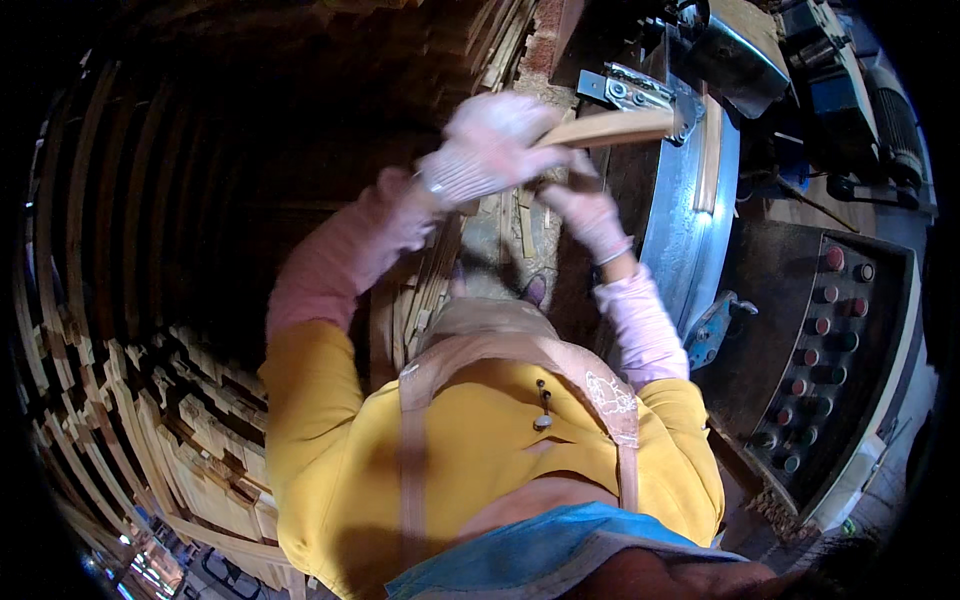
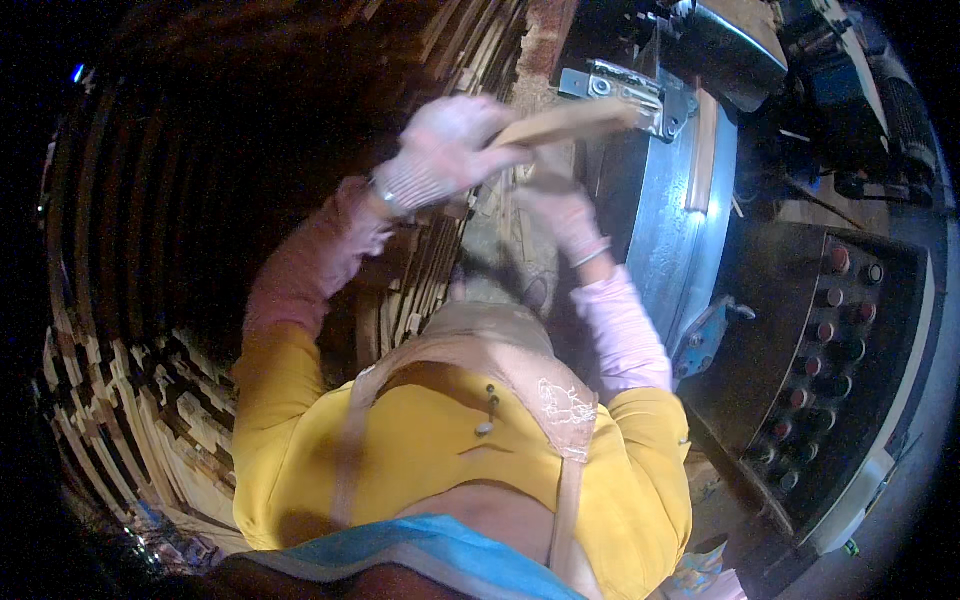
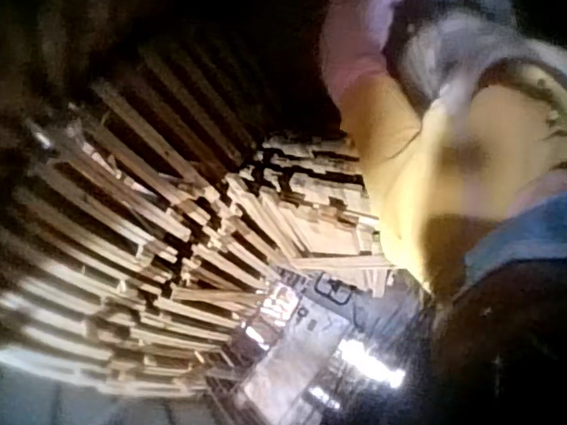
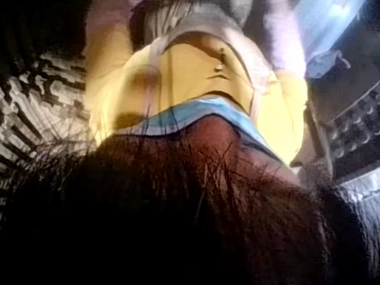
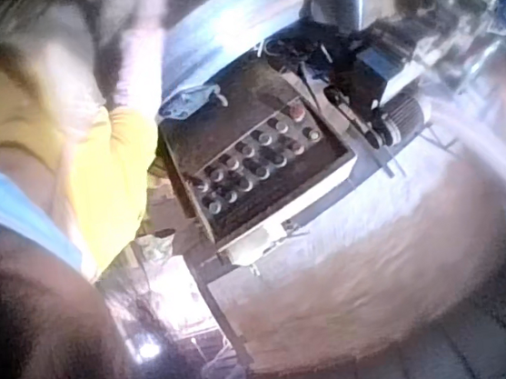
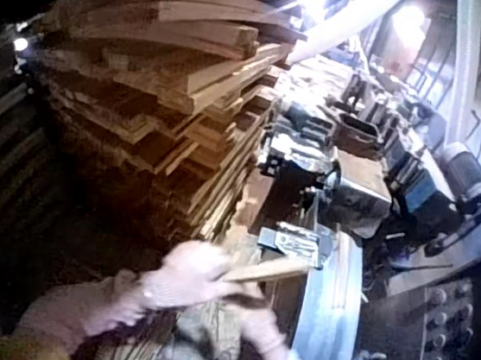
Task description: The person picks up wooden planks from a stack and feeds them one at a time into a woodworking machine by hand.
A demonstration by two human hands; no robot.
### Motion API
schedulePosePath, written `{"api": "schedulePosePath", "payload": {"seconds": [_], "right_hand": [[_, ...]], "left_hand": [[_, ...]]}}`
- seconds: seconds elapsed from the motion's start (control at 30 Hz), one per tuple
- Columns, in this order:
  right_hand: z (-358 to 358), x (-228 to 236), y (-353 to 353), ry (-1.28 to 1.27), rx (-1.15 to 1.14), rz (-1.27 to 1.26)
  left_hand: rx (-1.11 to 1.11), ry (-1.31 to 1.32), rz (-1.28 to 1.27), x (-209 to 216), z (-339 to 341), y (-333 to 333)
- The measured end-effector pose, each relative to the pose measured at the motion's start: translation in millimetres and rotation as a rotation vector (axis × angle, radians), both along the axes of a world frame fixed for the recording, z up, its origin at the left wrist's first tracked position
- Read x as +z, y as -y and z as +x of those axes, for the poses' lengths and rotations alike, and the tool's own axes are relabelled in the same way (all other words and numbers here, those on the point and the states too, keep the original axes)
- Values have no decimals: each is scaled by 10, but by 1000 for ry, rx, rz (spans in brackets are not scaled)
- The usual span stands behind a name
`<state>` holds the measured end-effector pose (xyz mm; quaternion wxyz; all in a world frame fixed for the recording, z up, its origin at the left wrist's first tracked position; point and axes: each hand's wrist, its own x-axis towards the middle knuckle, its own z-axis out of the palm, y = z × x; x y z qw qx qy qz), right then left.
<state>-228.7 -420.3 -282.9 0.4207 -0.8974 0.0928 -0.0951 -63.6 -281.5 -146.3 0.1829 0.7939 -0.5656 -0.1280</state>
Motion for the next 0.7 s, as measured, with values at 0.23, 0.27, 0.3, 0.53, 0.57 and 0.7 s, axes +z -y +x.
{"api": "schedulePosePath", "payload": {"seconds": [0.23, 0.27, 0.3, 0.53, 0.57, 0.7], "right_hand": [[-409, 187, -234, 123, -548, 862], [-547, 155, -115, 156, -605, 872], [-634, 148, -5, 93, -594, 825], [-371, -386, -20, -289, -581, 809], [-393, -446, -19, -264, -587, 755], [-404, -679, 156, -297, -552, 709]], "left_hand": [[94, -577, -353, -169, -10, 308], [102, -659, -217, -340, 35, 124], [72, -690, -184, -906, 131, -122], [326, -469, 236, -1687, 220, -2040], [353, -451, 285, -1635, 275, -2267], [437, -290, 472, -1446, 561, -2801]]}}
